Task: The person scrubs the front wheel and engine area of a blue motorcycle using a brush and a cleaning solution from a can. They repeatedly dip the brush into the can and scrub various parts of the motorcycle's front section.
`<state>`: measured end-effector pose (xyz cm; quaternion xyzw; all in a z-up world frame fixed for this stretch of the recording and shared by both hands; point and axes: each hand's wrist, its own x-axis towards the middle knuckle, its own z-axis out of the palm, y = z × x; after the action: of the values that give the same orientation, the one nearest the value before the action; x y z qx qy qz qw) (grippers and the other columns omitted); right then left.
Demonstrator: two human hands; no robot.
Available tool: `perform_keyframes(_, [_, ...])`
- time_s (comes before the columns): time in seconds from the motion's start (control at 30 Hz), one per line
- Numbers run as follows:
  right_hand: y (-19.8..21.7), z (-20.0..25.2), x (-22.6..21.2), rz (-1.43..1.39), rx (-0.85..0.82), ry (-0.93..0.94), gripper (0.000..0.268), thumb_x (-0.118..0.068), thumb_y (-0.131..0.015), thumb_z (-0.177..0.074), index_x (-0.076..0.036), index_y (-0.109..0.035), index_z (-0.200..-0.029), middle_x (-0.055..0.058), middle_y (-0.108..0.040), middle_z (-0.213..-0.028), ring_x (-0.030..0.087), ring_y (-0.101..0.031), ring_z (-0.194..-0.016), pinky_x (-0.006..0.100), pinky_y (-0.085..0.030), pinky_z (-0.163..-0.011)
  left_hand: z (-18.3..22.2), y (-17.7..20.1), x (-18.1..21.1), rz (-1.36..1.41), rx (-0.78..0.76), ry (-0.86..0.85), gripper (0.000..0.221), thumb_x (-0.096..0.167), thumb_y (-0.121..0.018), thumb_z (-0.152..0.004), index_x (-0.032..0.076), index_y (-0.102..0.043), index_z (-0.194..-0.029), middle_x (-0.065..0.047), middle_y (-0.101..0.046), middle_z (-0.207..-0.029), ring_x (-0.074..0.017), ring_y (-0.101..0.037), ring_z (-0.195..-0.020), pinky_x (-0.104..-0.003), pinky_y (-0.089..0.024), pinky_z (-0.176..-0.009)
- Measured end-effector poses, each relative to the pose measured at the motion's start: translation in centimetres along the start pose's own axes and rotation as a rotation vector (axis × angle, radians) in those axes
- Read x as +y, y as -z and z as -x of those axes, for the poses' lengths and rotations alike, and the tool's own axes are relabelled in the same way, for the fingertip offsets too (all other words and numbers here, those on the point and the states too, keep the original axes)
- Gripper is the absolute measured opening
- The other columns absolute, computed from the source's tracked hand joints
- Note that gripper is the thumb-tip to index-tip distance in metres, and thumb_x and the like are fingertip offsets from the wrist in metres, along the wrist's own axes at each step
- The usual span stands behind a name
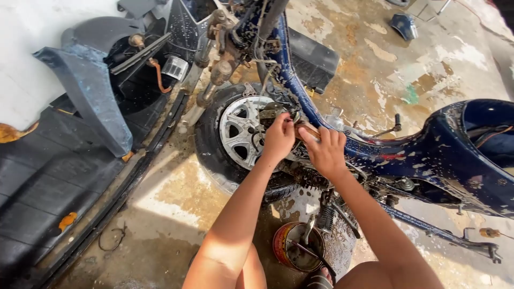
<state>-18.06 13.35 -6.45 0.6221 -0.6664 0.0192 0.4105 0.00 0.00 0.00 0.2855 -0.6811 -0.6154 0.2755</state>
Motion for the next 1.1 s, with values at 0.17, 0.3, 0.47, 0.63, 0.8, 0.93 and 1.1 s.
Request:
perform_keyframes(0.17, [3.5, -0.1, 4.9, 0.000, -0.066, 0.264, 0.048, -0.030, -0.049, -0.097, -0.046, -0.051, -0.142, 0.008, -0.050, -0.107, 0.030, -0.050, -0.089, 0.043, -0.037, -0.077, 0.6, 0.7, 0.5, 0.078, -0.063, 0.048, 0.062, 0.034, -0.049, -0.105, -0.003, -0.040, -0.153, -0.028, -0.066, -0.122, -0.0413, -0.065, -0.118, -0.052, -0.057, -0.092])
perform_keyframes(0.3, [4.8, -4.4, 5.6, 0.080, -0.095, 0.442, 0.059, -0.029, -0.056, -0.091, -0.052, -0.050, -0.145, 0.004, -0.052, -0.105, 0.025, -0.050, -0.085, 0.041, -0.040, -0.077, -2.3, -0.2, -2.3, 0.207, -0.071, 0.100, 0.068, 0.038, -0.052, -0.102, -0.003, -0.039, -0.155, -0.021, -0.073, -0.104, -0.0269, -0.072, -0.096, -0.040, -0.061, -0.069])
perform_keyframes(0.47, [4.8, -3.9, 7.3, 0.126, -0.201, 0.613, 0.069, -0.029, -0.061, -0.090, -0.049, -0.036, -0.151, 0.005, -0.049, -0.112, 0.024, -0.047, -0.091, 0.037, -0.038, -0.078, 0.4, 0.6, -0.2, 0.324, -0.107, 0.074, 0.060, 0.029, -0.044, -0.109, -0.010, -0.033, -0.154, -0.009, -0.067, -0.075, -0.0088, -0.058, -0.066, -0.027, -0.048, -0.059])
perform_keyframes(0.63, [11.1, -9.9, 6.8, 0.176, -0.507, 0.766, 0.099, -0.016, -0.069, -0.088, -0.050, -0.013, -0.162, 0.002, -0.046, -0.122, 0.022, -0.044, -0.096, 0.033, -0.042, -0.082, 0.0, 0.7, -1.0, 0.340, -0.148, 0.067, 0.058, 0.029, -0.044, -0.111, -0.011, -0.035, -0.153, -0.010, -0.067, -0.075, -0.0108, -0.059, -0.067, -0.029, -0.045, -0.058])
perform_keyframes(0.8, [9.9, -10.4, 7.1, 0.255, -0.742, 0.868, 0.089, -0.014, -0.066, -0.094, -0.055, -0.021, -0.158, 0.000, -0.049, -0.129, 0.022, -0.045, -0.104, 0.035, -0.039, -0.085, 0.1, 1.4, -0.8, 0.338, -0.197, 0.077, 0.063, 0.032, -0.046, -0.110, -0.013, -0.033, -0.153, -0.014, -0.068, -0.077, -0.0135, -0.061, -0.068, -0.033, -0.045, -0.063])
perform_keyframes(0.93, [9.0, -7.3, 7.4, -0.014, -0.085, 0.688, 0.082, -0.018, -0.069, -0.083, -0.054, -0.041, -0.151, 0.002, -0.050, -0.110, 0.023, -0.043, -0.083, 0.036, -0.039, -0.075, 0.9, 1.4, -0.5, 0.330, -0.217, 0.113, 0.064, 0.034, -0.048, -0.109, -0.011, -0.036, -0.152, -0.012, -0.070, -0.074, -0.0138, -0.064, -0.068, -0.033, -0.047, -0.065])
perform_keyframes(1.1, [10.2, -2.7, 8.1, -0.446, -0.617, 0.077, 0.043, -0.030, -0.053, -0.105, -0.020, -0.056, -0.147, 0.013, -0.063, -0.095, 0.026, -0.060, -0.087, 0.037, -0.051, -0.081, 0.5, 1.9, -1.3, 0.233, -0.205, 0.061, 0.064, 0.037, -0.058, -0.105, -0.011, -0.047, -0.147, -0.031, -0.068, -0.119, -0.0416, -0.067, -0.112, -0.054, -0.051, -0.092])
